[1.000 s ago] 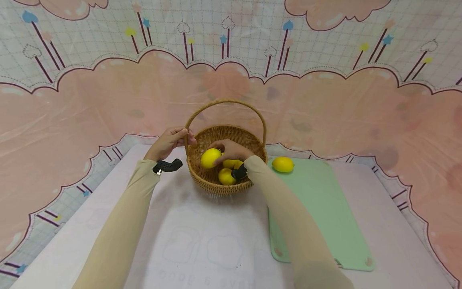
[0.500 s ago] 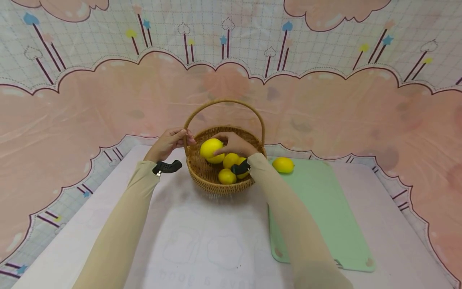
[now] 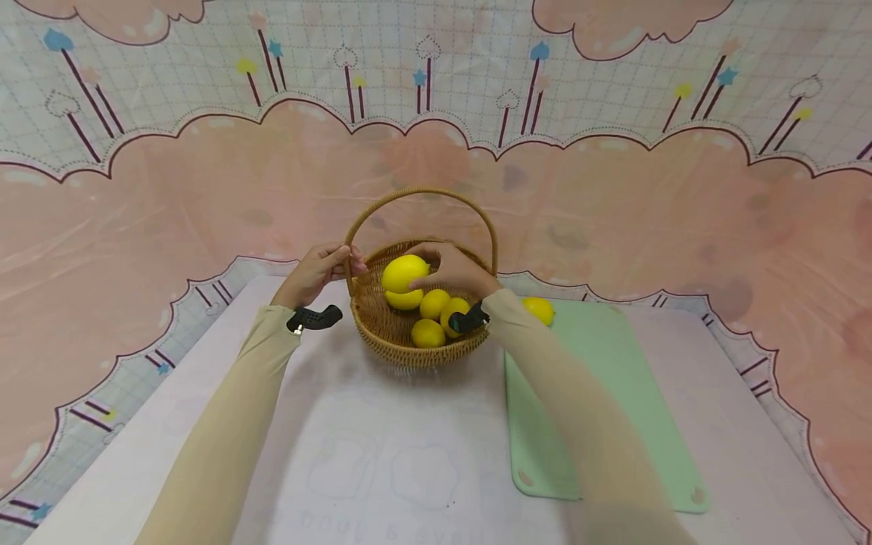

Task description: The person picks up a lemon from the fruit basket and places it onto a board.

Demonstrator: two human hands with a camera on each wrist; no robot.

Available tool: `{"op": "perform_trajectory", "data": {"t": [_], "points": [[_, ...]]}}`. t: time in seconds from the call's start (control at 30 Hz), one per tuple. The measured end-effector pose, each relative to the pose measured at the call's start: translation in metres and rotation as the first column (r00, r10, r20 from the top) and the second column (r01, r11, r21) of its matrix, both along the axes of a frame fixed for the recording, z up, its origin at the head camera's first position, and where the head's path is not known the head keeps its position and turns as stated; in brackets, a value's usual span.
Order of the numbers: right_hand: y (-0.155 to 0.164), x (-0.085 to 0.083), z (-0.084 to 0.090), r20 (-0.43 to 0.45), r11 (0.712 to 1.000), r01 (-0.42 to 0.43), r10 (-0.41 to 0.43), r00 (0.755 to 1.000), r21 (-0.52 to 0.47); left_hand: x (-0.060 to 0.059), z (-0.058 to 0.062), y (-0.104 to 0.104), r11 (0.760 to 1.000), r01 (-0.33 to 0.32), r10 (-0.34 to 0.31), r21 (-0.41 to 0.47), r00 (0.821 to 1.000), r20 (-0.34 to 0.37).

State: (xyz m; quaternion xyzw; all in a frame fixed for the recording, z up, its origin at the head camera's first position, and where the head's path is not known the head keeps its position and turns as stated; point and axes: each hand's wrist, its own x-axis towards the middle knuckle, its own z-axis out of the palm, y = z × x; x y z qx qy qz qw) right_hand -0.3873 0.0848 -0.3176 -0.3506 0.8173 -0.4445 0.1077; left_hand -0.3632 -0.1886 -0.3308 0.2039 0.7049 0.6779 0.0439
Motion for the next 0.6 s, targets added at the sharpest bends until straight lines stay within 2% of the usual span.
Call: {"op": "perform_trajectory", "data": {"t": [0.3,0.6], "points": [[0.024,0.019,0.008,-0.004,0.999,-0.024,0.024,1.000,-0.039,0.014,0.013,0.006,1.000,-0.009,0.009,-0.001,1.000,0.022],[0.051,0.041,0.010,0.027,0.999,0.030,-0.029,0.999,-0.035,0.003,-0.002,0.002,0.999,-0.036,0.036,0.001,0.999,0.001]]}}
